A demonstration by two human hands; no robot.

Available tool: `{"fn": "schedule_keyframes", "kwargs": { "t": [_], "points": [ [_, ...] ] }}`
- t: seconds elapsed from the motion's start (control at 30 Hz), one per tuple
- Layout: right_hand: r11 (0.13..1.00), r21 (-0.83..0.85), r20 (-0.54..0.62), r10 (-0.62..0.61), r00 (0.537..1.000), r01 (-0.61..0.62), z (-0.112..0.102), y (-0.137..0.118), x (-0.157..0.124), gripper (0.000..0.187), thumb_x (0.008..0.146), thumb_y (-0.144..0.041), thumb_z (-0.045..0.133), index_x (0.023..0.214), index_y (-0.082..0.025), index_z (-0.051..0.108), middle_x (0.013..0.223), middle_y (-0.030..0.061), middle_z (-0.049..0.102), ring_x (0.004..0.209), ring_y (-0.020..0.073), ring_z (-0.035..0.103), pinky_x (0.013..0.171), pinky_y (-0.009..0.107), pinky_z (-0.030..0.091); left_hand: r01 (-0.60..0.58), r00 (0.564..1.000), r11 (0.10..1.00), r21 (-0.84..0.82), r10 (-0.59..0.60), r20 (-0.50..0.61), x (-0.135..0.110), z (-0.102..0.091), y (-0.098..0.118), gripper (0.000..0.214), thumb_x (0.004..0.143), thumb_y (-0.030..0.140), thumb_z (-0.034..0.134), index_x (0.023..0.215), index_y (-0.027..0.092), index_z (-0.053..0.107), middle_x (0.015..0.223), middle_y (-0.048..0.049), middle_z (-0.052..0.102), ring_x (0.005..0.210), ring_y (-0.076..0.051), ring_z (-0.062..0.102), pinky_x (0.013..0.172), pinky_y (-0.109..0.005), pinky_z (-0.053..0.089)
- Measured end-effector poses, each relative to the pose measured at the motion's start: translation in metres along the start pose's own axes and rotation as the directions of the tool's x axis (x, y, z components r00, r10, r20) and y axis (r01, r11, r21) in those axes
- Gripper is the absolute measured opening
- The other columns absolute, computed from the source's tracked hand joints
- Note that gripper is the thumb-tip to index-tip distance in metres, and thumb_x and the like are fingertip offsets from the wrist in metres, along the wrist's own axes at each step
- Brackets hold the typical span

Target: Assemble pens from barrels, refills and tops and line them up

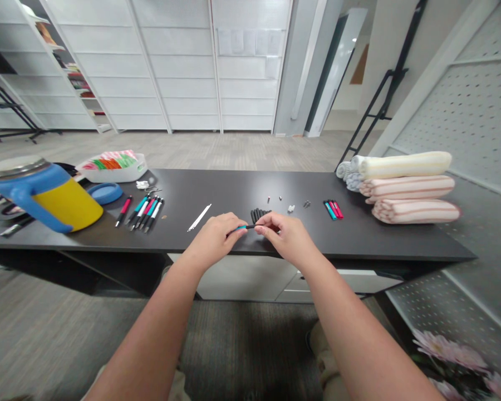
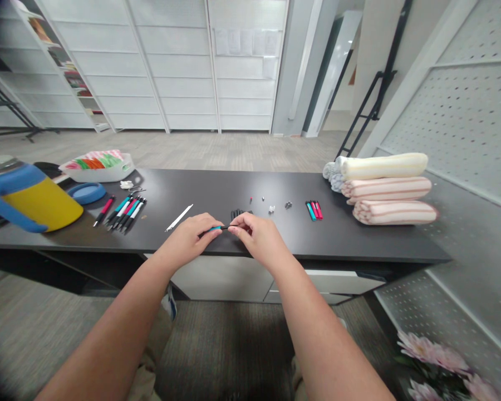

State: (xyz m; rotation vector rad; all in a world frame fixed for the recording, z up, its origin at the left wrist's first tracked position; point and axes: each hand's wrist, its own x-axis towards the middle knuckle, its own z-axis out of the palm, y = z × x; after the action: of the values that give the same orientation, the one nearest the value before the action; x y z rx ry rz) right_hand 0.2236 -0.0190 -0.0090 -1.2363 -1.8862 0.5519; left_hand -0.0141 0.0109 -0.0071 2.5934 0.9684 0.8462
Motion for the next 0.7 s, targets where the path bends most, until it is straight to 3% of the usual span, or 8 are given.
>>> {"fn": "schedule_keyframes", "kwargs": {
  "t": [0.27,0.47,0.57,0.7],
  "points": [
    [0.945,-0.294,0.088,-0.124,0.988,0.145,0.0010,-0.0006,-0.0046,0.029,0.108,-0.035,0.051,0.091,-0.022,0.070,0.082,0.0045,0.074,0.075,0.0198,0.067,0.069,0.030,0.042,0.028,1.000,0.999,0.030,-0.028,0.007,-0.0008,0.0028,0.0002,0.022,0.105,0.033,0.058,0.117,0.026,0.075,0.110,-0.0045,0.078,0.100,-0.022,0.069,0.091,-0.036,0.048],
    [0.963,-0.226,0.106,-0.122,0.987,0.144,0.0040,0.0005,-0.0062,0.017,0.101,-0.033,0.065,0.115,-0.023,0.068,0.091,0.0037,0.076,0.077,0.0196,0.069,0.070,0.030,0.047,0.033,0.999,0.999,0.007,-0.033,-0.021,0.0002,0.0048,-0.0013,0.019,0.103,0.030,0.061,0.115,0.026,0.076,0.109,-0.0045,0.078,0.102,-0.022,0.070,0.092,-0.035,0.049],
    [0.947,-0.242,0.111,-0.189,0.976,0.211,0.0059,0.0044,-0.0056,0.015,0.105,-0.031,0.059,0.111,-0.024,0.070,0.102,0.0061,0.077,0.089,0.0213,0.071,0.078,0.032,0.050,0.025,1.000,1.000,0.003,-0.024,-0.020,0.0002,0.0053,-0.0021,0.020,0.102,0.029,0.061,0.115,0.026,0.076,0.109,-0.0049,0.078,0.102,-0.022,0.070,0.092,-0.035,0.050],
    [0.922,-0.293,0.130,-0.224,0.966,0.253,0.0055,0.0032,-0.0052,0.027,0.109,-0.035,0.050,0.106,-0.023,0.074,0.101,0.0089,0.077,0.093,0.0229,0.071,0.083,0.035,0.051,0.010,1.000,1.000,-0.005,-0.010,-0.016,-0.0009,0.0059,-0.0036,0.021,0.103,0.030,0.060,0.116,0.027,0.076,0.109,-0.0051,0.078,0.102,-0.022,0.070,0.092,-0.036,0.050]
  ]
}}
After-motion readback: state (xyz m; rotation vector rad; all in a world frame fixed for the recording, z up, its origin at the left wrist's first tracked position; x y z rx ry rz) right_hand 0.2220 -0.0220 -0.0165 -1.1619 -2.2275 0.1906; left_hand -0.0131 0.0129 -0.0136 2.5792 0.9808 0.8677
